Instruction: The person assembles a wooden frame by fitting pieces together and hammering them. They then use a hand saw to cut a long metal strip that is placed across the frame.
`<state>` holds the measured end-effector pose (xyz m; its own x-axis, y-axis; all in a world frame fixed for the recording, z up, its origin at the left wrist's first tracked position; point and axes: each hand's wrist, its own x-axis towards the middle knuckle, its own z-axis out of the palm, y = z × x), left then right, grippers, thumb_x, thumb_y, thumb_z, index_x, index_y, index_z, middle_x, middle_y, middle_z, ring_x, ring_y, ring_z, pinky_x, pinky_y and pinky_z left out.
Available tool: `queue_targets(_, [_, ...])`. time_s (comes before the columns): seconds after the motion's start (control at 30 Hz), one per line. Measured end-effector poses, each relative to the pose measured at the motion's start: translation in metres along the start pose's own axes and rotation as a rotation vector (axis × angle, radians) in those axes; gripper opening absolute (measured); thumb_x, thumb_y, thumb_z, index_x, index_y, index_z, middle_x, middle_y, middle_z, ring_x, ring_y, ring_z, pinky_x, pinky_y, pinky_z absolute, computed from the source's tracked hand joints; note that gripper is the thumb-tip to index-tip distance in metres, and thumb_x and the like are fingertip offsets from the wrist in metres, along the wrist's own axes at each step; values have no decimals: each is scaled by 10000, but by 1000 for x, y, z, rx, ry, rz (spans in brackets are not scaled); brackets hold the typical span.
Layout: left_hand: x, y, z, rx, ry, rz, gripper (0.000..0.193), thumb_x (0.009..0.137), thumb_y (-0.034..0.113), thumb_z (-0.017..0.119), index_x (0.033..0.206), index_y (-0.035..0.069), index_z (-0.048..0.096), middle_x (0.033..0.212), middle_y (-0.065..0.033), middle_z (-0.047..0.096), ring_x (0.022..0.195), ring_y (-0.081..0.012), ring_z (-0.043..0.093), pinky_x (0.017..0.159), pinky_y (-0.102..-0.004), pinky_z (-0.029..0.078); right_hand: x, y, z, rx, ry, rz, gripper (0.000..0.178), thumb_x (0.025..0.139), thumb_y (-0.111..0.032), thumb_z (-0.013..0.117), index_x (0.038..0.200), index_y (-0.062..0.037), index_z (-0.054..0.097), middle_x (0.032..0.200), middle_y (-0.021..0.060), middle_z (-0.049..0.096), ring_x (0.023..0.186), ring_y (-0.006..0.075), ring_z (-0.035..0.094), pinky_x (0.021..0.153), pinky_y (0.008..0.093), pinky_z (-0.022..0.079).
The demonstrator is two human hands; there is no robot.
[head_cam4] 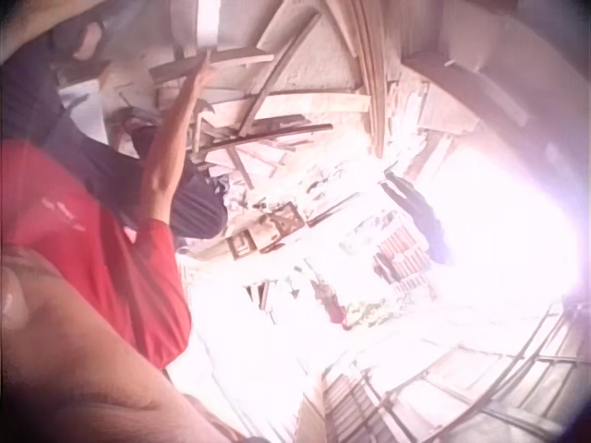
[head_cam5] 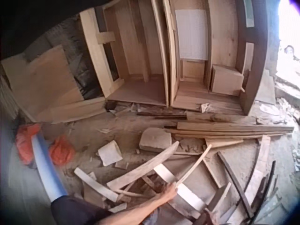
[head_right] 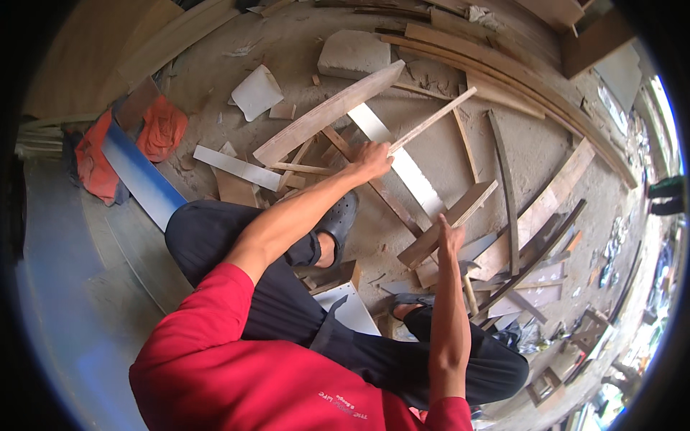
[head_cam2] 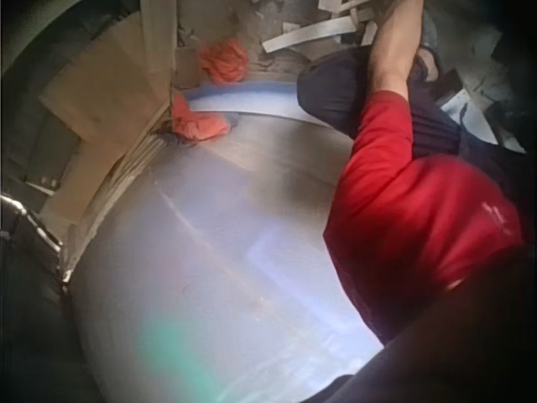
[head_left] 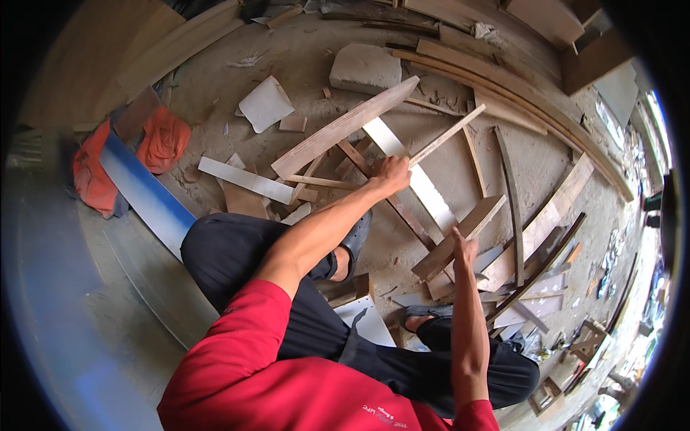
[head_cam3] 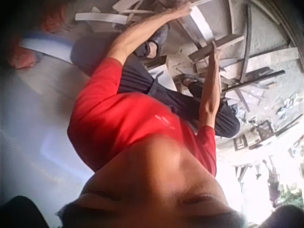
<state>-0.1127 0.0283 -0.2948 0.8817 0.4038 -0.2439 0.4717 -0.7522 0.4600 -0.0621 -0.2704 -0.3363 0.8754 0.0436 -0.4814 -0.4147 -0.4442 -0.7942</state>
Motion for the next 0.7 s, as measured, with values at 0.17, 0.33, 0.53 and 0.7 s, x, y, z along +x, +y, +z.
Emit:
queue_targets(0.17, [-9,-2,-118,-175,-149,111,327,889,404,589,1059,147,700,1030,-109,691,999,-280,649,876,-396,510,32,-7,-23,-82,59,42,278,733,-185,673,829,69,616,674,97,577,580,205,549,499,349,424])
queue_targets(0.33, [-14,-115,-285,-723,657,-35,328,940,326,574,1098,43,624,915,-91,699,717,-92,641,613,-222,499,27,-83,-71,-137,58,74,228,720,-187,681,761,31,627,667,80,573,529,182,509,487,320,396])
queue_targets(0.53, [-32,-258,-131,-772,536,-293,356,865,367,663,894,14,630,893,-90,667,819,-182,613,731,-366,497,21,-131,-172,-125,32,-30,278,767,-209,666,878,45,653,793,111,628,675,199,589,616,339,483])
queue_targets(0.7, [-23,-174,1,-81,-135,-491,1219,565,791,680,1476,98,261,1518,-230,232,1416,-394,193,1135,-559,171,-17,-138,-246,-245,223,-1,361,763,-235,673,977,52,624,815,112,626,684,206,593,626,343,483])
